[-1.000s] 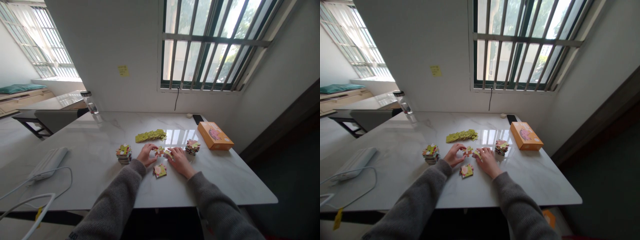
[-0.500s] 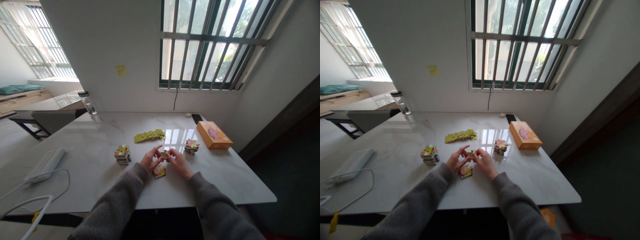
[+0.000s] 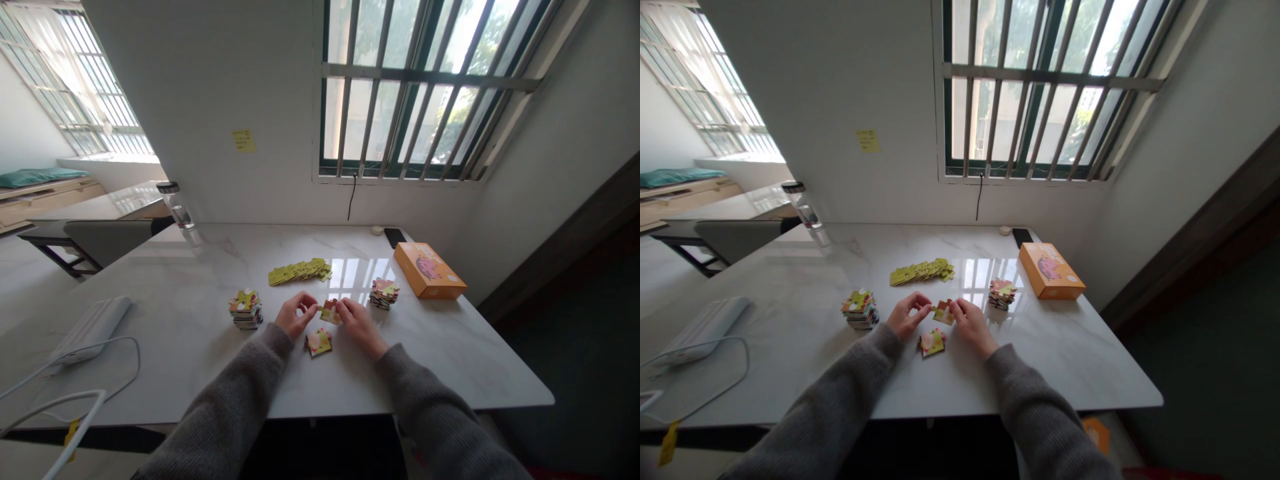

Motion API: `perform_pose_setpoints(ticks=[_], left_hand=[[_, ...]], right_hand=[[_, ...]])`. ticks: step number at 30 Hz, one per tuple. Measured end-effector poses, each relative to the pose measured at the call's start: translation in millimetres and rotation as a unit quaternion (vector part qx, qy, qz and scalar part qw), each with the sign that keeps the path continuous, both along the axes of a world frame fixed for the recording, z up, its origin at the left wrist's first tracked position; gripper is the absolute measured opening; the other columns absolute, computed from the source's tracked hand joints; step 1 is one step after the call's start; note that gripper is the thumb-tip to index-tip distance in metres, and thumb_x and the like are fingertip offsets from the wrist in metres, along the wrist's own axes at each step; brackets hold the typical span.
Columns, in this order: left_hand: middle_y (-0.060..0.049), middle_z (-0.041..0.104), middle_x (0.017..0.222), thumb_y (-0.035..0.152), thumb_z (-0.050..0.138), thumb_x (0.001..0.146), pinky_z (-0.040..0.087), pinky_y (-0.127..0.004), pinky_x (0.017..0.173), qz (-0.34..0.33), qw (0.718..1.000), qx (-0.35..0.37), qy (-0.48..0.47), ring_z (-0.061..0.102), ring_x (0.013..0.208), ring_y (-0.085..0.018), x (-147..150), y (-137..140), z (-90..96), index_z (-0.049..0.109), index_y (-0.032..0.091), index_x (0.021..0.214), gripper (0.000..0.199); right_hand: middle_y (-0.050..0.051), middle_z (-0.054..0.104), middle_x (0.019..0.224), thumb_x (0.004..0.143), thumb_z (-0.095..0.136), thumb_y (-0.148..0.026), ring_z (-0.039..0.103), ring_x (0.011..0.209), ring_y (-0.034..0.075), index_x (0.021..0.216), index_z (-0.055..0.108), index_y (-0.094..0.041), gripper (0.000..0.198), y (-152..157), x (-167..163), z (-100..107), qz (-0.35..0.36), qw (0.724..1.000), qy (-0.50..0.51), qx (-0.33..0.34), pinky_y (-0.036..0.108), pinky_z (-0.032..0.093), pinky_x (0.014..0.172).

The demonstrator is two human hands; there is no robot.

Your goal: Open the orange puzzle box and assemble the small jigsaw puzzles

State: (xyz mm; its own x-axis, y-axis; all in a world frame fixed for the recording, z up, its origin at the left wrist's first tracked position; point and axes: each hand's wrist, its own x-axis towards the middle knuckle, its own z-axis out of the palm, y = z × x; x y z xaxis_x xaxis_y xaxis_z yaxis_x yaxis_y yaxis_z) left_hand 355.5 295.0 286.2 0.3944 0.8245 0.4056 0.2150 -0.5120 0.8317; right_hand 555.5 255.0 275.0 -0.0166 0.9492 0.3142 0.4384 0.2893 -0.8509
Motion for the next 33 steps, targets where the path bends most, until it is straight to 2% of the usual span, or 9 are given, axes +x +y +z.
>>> perform_pose_setpoints(ticks=[2, 4, 7, 10, 15, 17, 23, 27, 33], left_hand=[[-0.009, 0.066, 0.102, 0.029, 0.065, 0.081, 0.052, -0.033, 0.074, -0.009, 0.997, 0.075, 0.018, 0.062, 0.087, -0.02, -1, -3, 1.7, 0.06, 0.017, 0.106, 0.029], [-0.011, 0.061, 0.116, 0.025, 0.069, 0.075, 0.052, -0.037, 0.084, -0.039, 0.987, 0.148, 0.056, 0.059, 0.102, -0.023, -1, -7, 1.5, 0.058, 0.02, 0.115, 0.041], [-0.009, 0.062, 0.118, 0.021, 0.069, 0.076, 0.048, -0.041, 0.095, -0.064, 0.967, 0.223, 0.111, 0.055, 0.108, -0.025, 2, -13, -2.1, 0.062, 0.022, 0.109, 0.034], [-0.007, 0.065, 0.114, 0.021, 0.067, 0.08, 0.047, -0.039, 0.093, -0.062, 0.957, 0.25, 0.137, 0.057, 0.102, -0.023, 4, -17, -5.0, 0.062, 0.022, 0.103, 0.024], [-0.005, 0.066, 0.099, 0.028, 0.066, 0.082, 0.043, -0.04, 0.085, 0.001, 0.964, 0.19, 0.184, 0.058, 0.095, -0.024, -7, -26, -4.2, 0.059, 0.021, 0.099, 0.02], [-0.005, 0.065, 0.097, 0.029, 0.064, 0.084, 0.041, -0.04, 0.084, 0.027, 0.967, 0.16, 0.198, 0.057, 0.094, -0.024, -13, -35, -5.8, 0.059, 0.021, 0.101, 0.019], [-0.006, 0.064, 0.102, 0.032, 0.063, 0.085, 0.039, -0.041, 0.085, 0.049, 0.957, 0.128, 0.257, 0.055, 0.099, -0.026, -19, -65, -16.7, 0.06, 0.022, 0.097, 0.015], [-0.008, 0.062, 0.112, 0.027, 0.069, 0.077, 0.04, -0.044, 0.089, 0.05, 0.951, 0.107, 0.284, 0.052, 0.106, -0.029, -17, -71, -18.9, 0.06, 0.022, 0.098, 0.023], [-0.008, 0.064, 0.108, 0.02, 0.065, 0.075, 0.041, -0.044, 0.089, 0.061, 0.953, 0.097, 0.279, 0.053, 0.103, -0.029, -17, -68, -19.5, 0.059, 0.022, 0.097, 0.023]], right_hand=[[0.0, 0.057, 0.066, 0.099, 0.04, -0.052, 0.049, 0.063, 0.015, 0.071, 0.056, -0.02, 0.046, -1, -1, 1, 0.003, 0.999, -0.045, 0.016, 0.026, 0.034, 0.058], [0.001, 0.061, 0.07, 0.1, 0.039, -0.049, 0.051, 0.066, 0.015, 0.073, 0.059, -0.02, 0.045, -1, -2, 1, 0.013, 0.996, -0.08, 0.037, 0.026, 0.035, 0.061], [0.002, 0.064, 0.073, 0.102, 0.037, -0.044, 0.054, 0.068, 0.016, 0.076, 0.062, -0.02, 0.043, 0, -1, 0, 0.022, 0.994, -0.098, 0.044, 0.027, 0.036, 0.064], [0.002, 0.066, 0.075, 0.102, 0.039, -0.039, 0.057, 0.071, 0.016, 0.077, 0.063, -0.02, 0.04, 0, 0, -2, 0.025, 0.994, -0.102, 0.043, 0.028, 0.038, 0.068], [0.004, 0.071, 0.089, 0.1, 0.043, -0.033, 0.061, 0.084, 0.018, 0.092, 0.066, -0.021, 0.027, -3, 3, 1, 0.002, 0.993, -0.101, 0.062, 0.031, 0.041, 0.08], [0.004, 0.07, 0.088, 0.099, 0.044, -0.031, 0.061, 0.083, 0.018, 0.1, 0.066, -0.02, 0.024, -4, 5, 3, -0.015, 0.992, -0.105, 0.067, 0.032, 0.041, 0.082], [0.002, 0.065, 0.077, 0.096, 0.046, -0.027, 0.06, 0.075, 0.019, 0.102, 0.065, -0.018, 0.023, -6, 9, 6, -0.031, 0.99, -0.118, 0.071, 0.033, 0.041, 0.078], [0.003, 0.065, 0.078, 0.095, 0.046, -0.027, 0.059, 0.076, 0.019, 0.1, 0.065, -0.019, 0.022, -4, 14, 6, -0.044, 0.988, -0.125, 0.082, 0.034, 0.042, 0.078], [0.01, 0.066, 0.104, 0.095, 0.05, -0.025, 0.056, 0.101, 0.027, 0.106, 0.065, -0.02, 0.02, -1, 23, -6, -0.075, 0.965, -0.234, 0.096, 0.04, 0.04, 0.091]])
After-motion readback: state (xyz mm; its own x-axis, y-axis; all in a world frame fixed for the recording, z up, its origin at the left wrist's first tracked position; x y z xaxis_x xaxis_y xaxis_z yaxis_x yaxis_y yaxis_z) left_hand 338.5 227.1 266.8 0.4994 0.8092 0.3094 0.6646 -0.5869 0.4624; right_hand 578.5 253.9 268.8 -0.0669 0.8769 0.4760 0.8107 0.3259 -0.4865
